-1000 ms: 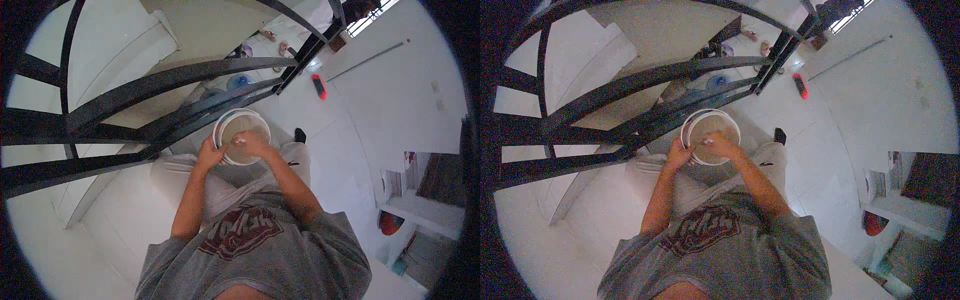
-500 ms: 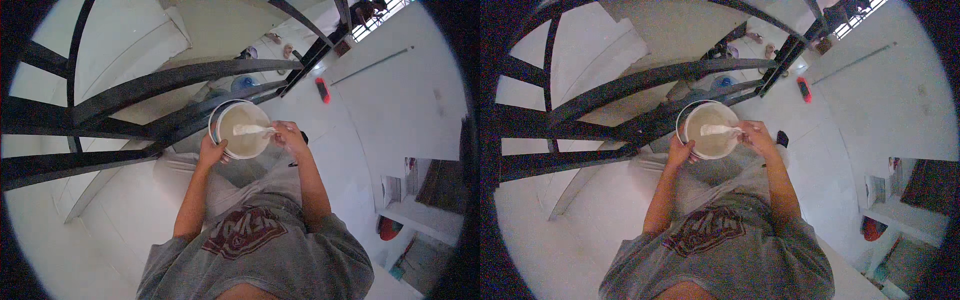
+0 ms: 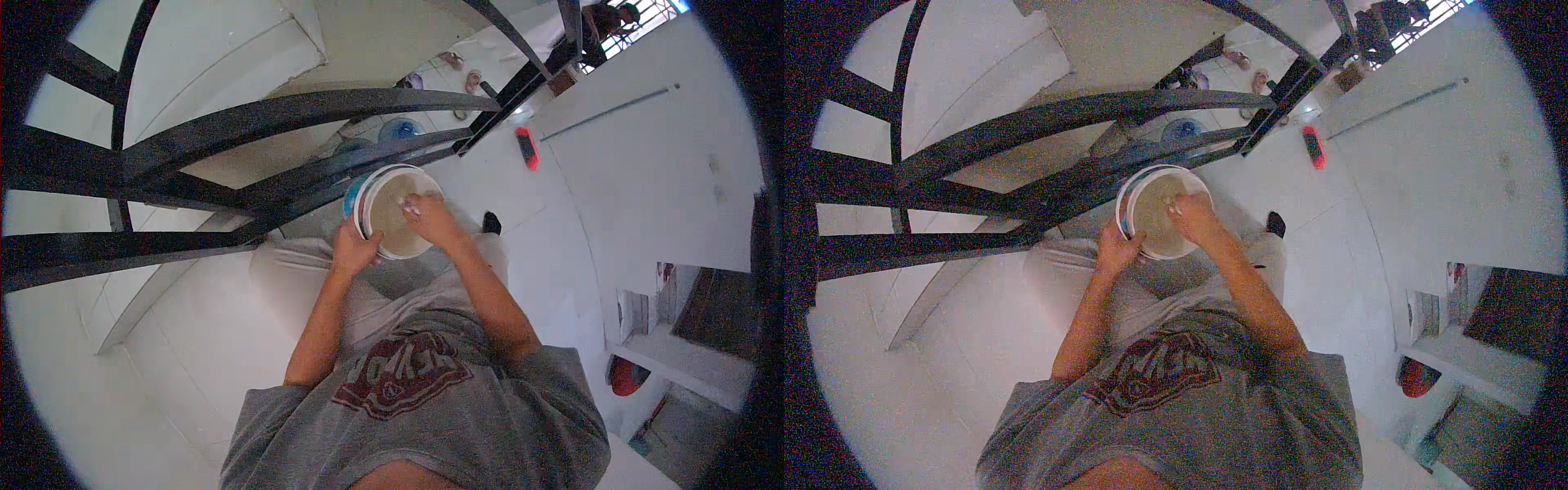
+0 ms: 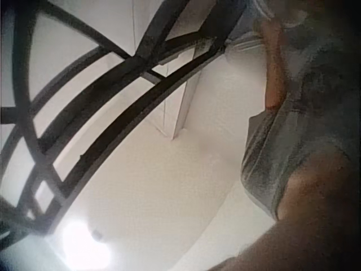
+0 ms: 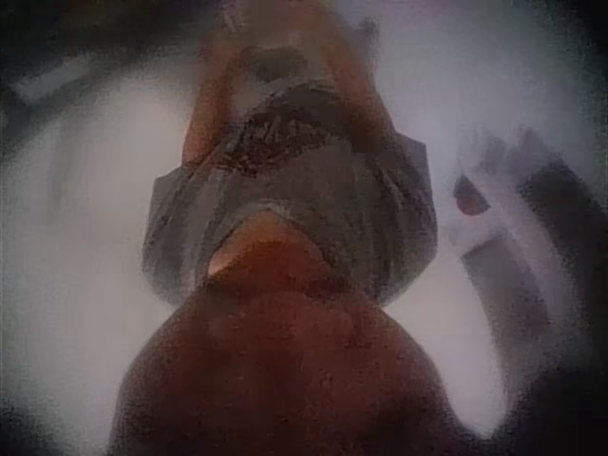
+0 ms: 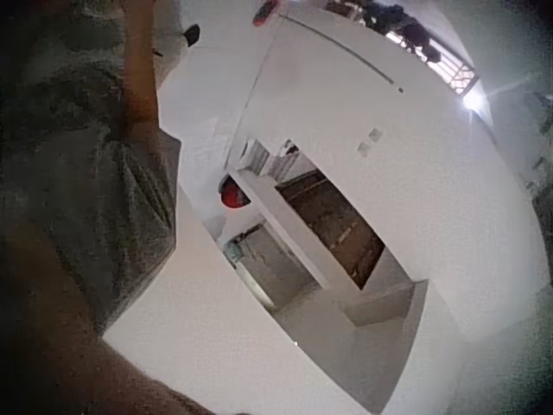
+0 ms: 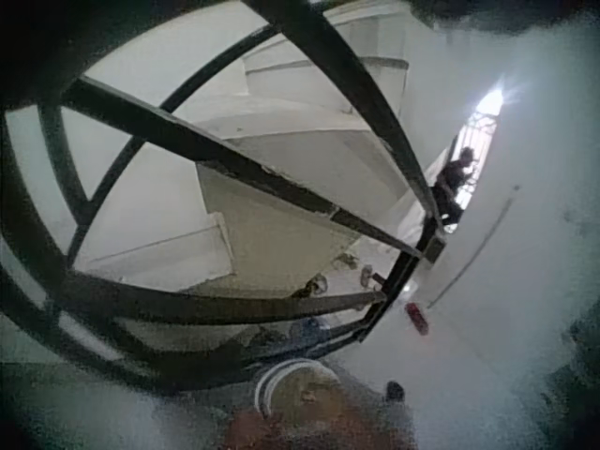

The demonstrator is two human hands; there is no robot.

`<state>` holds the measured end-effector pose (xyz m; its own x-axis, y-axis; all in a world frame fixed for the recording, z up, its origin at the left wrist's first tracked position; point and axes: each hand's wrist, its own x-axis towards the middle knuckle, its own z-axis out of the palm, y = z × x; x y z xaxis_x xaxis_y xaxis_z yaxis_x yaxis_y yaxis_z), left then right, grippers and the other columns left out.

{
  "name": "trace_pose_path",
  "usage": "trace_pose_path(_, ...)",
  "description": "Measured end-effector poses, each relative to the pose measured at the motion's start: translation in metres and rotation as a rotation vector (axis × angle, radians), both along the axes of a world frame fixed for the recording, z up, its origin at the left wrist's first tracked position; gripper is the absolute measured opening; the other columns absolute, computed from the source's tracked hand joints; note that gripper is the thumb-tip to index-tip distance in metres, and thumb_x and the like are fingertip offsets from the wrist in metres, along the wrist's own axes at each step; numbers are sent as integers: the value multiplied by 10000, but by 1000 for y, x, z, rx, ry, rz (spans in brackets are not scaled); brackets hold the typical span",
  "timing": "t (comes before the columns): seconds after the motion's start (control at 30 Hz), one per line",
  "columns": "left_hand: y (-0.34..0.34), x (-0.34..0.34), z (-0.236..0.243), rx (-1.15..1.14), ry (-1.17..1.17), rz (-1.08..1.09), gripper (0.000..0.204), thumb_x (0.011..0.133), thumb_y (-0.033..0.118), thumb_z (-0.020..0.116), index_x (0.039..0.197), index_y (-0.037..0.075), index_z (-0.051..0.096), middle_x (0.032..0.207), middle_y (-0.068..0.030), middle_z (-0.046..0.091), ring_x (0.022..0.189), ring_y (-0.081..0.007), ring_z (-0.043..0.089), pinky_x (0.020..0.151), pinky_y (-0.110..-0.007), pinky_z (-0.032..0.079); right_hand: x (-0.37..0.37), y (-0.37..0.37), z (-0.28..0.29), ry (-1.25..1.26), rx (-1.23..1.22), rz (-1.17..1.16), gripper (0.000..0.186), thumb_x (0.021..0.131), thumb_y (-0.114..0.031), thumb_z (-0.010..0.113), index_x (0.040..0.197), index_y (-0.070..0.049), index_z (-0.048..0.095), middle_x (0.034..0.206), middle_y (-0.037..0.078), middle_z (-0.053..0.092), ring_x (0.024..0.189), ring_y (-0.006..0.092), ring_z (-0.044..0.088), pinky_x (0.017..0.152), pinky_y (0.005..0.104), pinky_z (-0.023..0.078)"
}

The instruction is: Painting the structure of an indoor staircase using white paint and a paintbrush.

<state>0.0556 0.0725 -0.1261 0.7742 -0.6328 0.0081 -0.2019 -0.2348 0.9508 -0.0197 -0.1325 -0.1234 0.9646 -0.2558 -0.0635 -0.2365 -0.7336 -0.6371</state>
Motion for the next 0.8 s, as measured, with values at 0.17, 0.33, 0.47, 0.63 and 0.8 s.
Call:
trace_pose_path(0.17, 0, -10, 35, 105, 424, 86, 643, 796, 25, 659, 1407, 36, 458, 1002, -221, 705, 633, -282, 719, 555, -381, 594, 22, 20, -69, 182, -184, 8, 248, 898, -224, 614, 988, -15, 713, 911, 242, 700, 777, 450, 657, 751, 498, 536)
trace_pose_path(0.33, 10, -8, -2, 38, 261, 102, 696, 816, 18, 640, 1466, 73, 395, 970, -223, 703, 556, -247, 699, 438, -350, 560, 3, 14, -13, -115, -101, -139, 246, 900, -220, 613, 989, -22, 730, 882, 222, 709, 759, 418, 676, 755, 457, 543)
trace_pose_path(0.47, 4, -7, 23, 48, 410, 99, 695, 804, 34, 649, 1457, 72, 413, 943, -217, 712, 569, -264, 705, 515, -385, 582, 5, 16, -38, -75, 304, -187, 233, 897, -199, 613, 976, -13, 731, 857, 211, 709, 779, 409, 678, 735, 450, 534)
trace_pose_path(0.63, 0, -6, 18, 91, 401, 71, 696, 810, 87, 669, 1455, 63, 411, 1003, -233, 714, 610, -296, 719, 623, -410, 596, 19, 10, -73, 111, -254, -217, 207, 884, -147, 615, 978, -1, 726, 797, 186, 707, 734, 339, 688, 731, 423, 537)
trace_pose_path(0.8, 7, -2, 9, 98, 295, 106, 700, 789, 104, 695, 1439, 64, 437, 1096, -241, 695, 855, -348, 723, 785, -444, 575, -11, 8, -12, 44, 37, -105, 222, 897, -173, 623, 1014, 2, 694, 845, 211, 696, 767, 354, 681, 737, 447, 536)
